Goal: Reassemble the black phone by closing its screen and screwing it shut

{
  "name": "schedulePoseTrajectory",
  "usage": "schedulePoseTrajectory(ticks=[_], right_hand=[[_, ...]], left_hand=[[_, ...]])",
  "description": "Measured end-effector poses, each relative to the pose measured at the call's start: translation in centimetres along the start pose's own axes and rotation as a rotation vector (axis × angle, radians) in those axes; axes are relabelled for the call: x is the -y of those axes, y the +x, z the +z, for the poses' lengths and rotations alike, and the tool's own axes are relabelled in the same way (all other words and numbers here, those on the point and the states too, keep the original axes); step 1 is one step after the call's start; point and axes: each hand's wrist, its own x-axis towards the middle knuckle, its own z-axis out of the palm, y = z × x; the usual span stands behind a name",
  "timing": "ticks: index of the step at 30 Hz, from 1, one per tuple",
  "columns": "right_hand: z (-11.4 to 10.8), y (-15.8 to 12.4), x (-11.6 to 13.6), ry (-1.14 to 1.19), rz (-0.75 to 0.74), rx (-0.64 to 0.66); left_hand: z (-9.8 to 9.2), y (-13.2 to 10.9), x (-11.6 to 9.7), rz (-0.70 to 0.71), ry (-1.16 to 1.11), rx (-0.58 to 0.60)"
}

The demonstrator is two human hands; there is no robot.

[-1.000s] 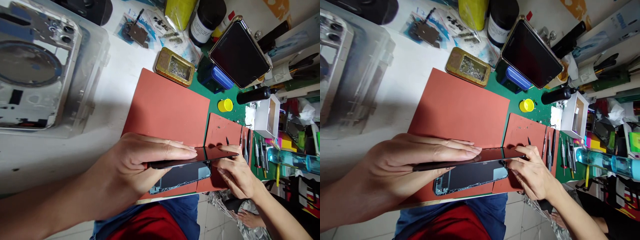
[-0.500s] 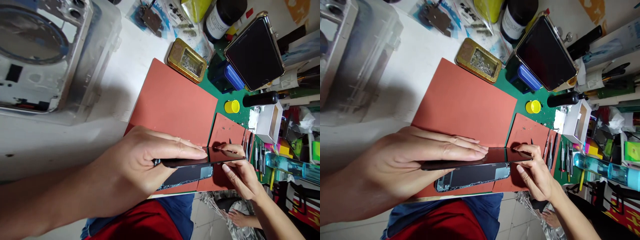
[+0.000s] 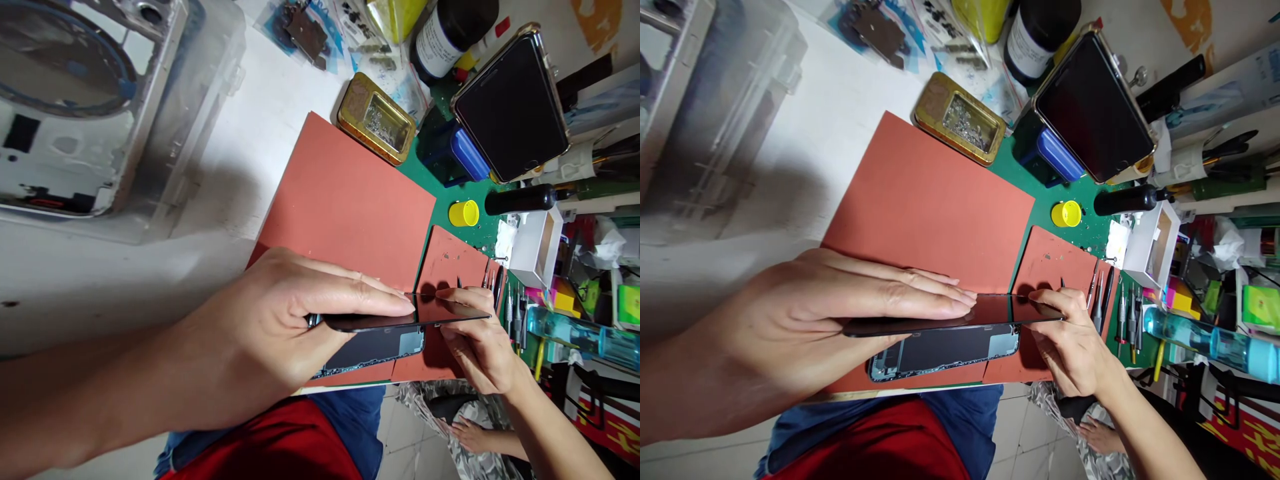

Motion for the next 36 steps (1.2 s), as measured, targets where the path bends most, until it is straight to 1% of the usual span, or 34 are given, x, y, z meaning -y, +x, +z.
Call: schedulePoseTrajectory(ticks=[3,8,10,13,18,23,26,30,33,36], right_hand=[[-0.1,0.3,-0.1,-0.017,-0.016,-0.001],[-0.6,1.2,0.2,-0.028,-0.098,0.028],[-0.7,1.6,0.4,-0.024,-0.123,0.036],[-0.6,1.9,0.6,-0.051,-0.158,0.02],[-0.5,2.2,0.9,-0.069,-0.19,0.01],[-0.2,2.2,1.0,-0.113,-0.241,-0.004],[0.0,2.1,1.0,-0.043,-0.197,-0.009],[-0.2,1.8,0.7,0.066,-0.07,-0.007],[-0.6,1.5,0.6,0.134,0.02,0.024],[-0.8,1.5,0.6,0.152,0.031,0.04]], left_hand=[[0.0,0.0,0.0,-0.011,0.006,0.011],[-0.1,0.2,-0.2,-0.001,0.039,0.014],[-0.1,0.2,-0.2,-0.02,0.058,0.016],[-0.2,0.1,-0.3,-0.061,0.074,0.029],[-0.2,-0.1,-0.3,-0.048,0.068,0.019],[-0.2,-0.1,-0.3,-0.069,0.049,0.005],[0.0,-0.1,-0.3,-0.075,0.02,-0.01],[0.2,-0.1,-0.1,-0.064,0.018,-0.018],[0.1,-0.1,0.0,-0.062,0.018,-0.014],[0.0,-0.2,0.0,-0.072,0.033,-0.008]])
